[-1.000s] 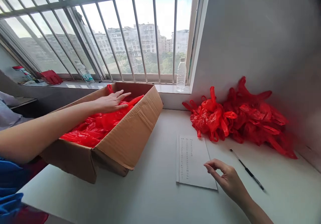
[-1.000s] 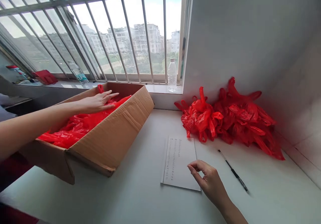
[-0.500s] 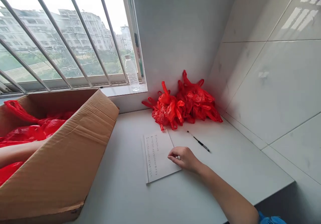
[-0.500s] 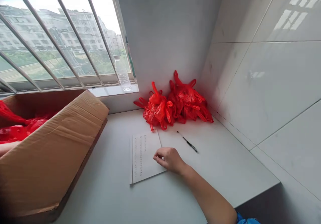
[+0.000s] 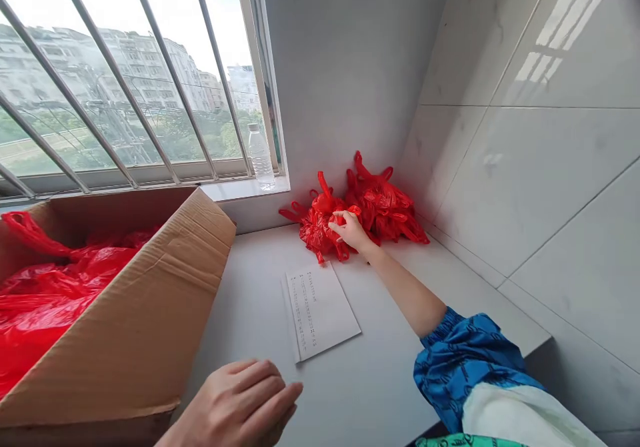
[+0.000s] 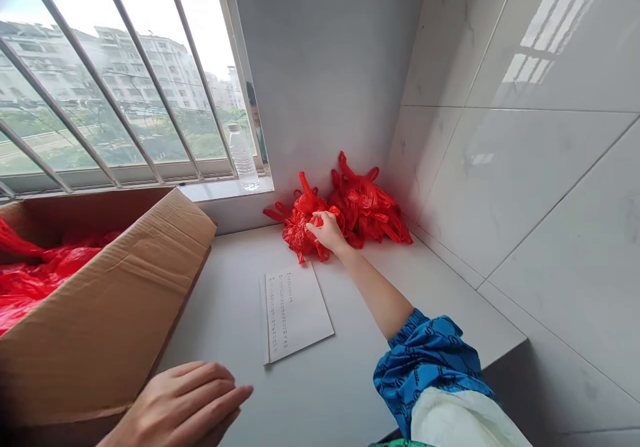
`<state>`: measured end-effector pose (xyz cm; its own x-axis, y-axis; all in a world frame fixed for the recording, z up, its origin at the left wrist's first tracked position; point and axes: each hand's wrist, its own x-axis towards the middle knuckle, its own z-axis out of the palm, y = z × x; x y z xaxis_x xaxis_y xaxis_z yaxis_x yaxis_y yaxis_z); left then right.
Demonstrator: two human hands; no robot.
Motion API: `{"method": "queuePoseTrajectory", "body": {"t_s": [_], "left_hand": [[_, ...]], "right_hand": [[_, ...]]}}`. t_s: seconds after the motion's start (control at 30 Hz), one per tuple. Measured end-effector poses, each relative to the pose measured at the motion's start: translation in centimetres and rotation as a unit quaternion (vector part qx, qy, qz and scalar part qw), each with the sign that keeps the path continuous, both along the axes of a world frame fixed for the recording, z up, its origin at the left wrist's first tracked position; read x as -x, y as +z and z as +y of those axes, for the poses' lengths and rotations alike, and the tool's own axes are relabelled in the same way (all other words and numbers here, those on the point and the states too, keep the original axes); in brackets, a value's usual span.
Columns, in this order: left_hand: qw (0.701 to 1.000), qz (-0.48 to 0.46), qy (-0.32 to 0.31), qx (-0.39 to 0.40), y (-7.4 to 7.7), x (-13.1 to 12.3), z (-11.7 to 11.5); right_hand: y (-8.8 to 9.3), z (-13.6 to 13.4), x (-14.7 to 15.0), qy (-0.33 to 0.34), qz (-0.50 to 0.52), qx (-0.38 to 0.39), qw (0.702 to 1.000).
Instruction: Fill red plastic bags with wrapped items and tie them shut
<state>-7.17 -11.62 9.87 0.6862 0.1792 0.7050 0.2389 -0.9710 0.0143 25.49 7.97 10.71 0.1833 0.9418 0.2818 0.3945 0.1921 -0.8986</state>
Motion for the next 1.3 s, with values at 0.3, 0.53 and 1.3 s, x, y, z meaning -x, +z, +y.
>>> {"method": "queuePoseTrajectory", "body": {"t_s": [0.3,0.53,1.3], "left_hand": [[0.996,0.026,-0.004,0.085,-4.3,-1.2,2.1],[0.936,-0.243,0.099,0.234,-2.8,-1.3,6.0],[0.876,-0.083,0.093,0.466,-4.6,-6.7,9.4]], "right_hand": [[1.1,-0.1,-0.4,0.006,0.018,-0.09,0.996],[0.5,-5.9,1.1,0.088,-0.03,-0.176,0.98],[-6.4,-13.0,2.9,0.124,-0.31,-0.121,0.935]]}}
